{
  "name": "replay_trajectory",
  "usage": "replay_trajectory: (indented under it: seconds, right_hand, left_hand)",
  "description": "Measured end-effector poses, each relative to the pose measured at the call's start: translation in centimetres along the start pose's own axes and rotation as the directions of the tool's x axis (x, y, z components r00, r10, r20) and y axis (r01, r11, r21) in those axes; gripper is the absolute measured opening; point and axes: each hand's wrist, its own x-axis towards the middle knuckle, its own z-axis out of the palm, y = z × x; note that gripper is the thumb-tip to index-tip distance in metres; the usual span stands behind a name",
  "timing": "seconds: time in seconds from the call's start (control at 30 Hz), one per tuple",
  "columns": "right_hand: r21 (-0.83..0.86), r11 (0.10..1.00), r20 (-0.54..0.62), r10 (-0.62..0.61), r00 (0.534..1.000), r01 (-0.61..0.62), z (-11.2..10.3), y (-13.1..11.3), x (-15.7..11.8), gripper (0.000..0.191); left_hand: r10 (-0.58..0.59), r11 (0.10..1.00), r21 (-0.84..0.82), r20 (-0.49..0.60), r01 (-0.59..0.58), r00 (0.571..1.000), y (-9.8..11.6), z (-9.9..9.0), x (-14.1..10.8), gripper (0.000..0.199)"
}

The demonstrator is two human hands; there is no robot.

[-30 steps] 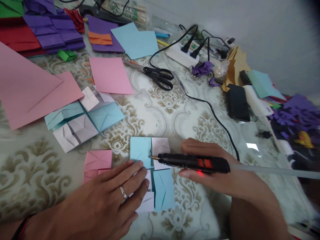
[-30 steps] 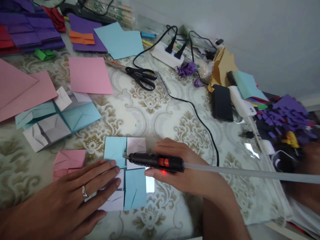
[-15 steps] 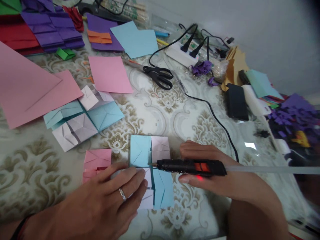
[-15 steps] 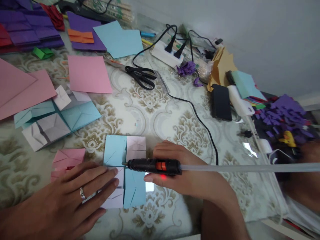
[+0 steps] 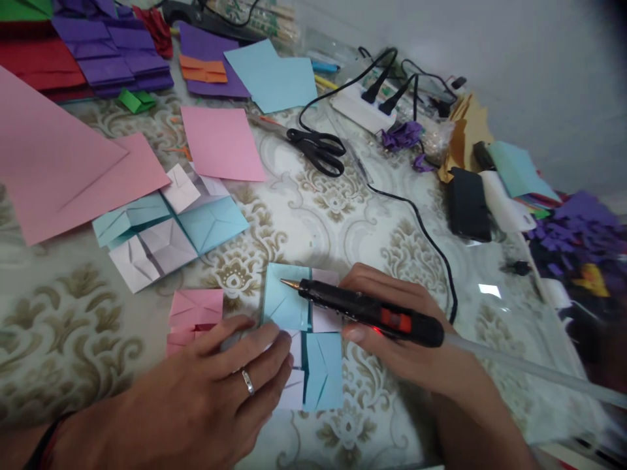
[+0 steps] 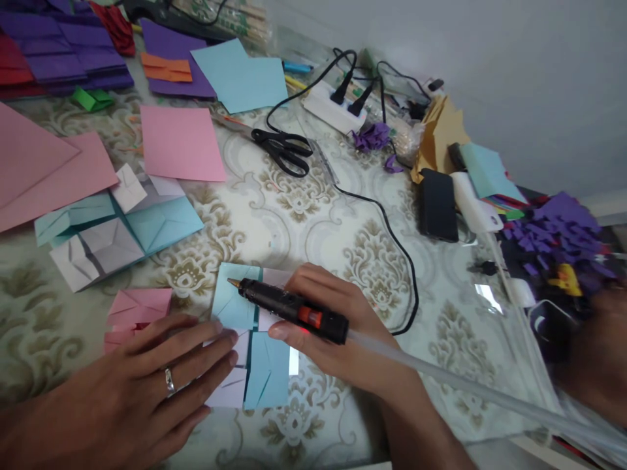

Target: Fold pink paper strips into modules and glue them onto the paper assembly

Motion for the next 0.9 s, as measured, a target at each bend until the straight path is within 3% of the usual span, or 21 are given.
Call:
replay_trajectory:
  seconds: [0.23, 0.6, 0.9]
  right_hand:
    - [-0.092, 0.996, -0.052, 0.000, 0.999, -0.005, 1.0, -0.6, 0.1, 0.026]
    - [-0.174, 0.978, -0.067, 0.106, 0.992, -0.116, 1.7, -0.9, 0.5, 0.024]
    - [-0.159, 0.985, -0.033, 0.057, 0.998, -0.061, 1.4, -1.0, 0.6, 0.029]
  left_hand:
    - [-0.002, 1.000, 0.005, 0.017, 0.002, 1.000, 0.1, 0.1, 0.1, 0.039]
    - [0.006, 1.000, 0.001, 0.037, -0.006, 0.999, -0.1, 0.2, -0.1, 0.041]
    - [-0.001, 1.000, -0.008, 0.042, 0.002, 0.999, -0.1, 0.1, -0.1, 0.041]
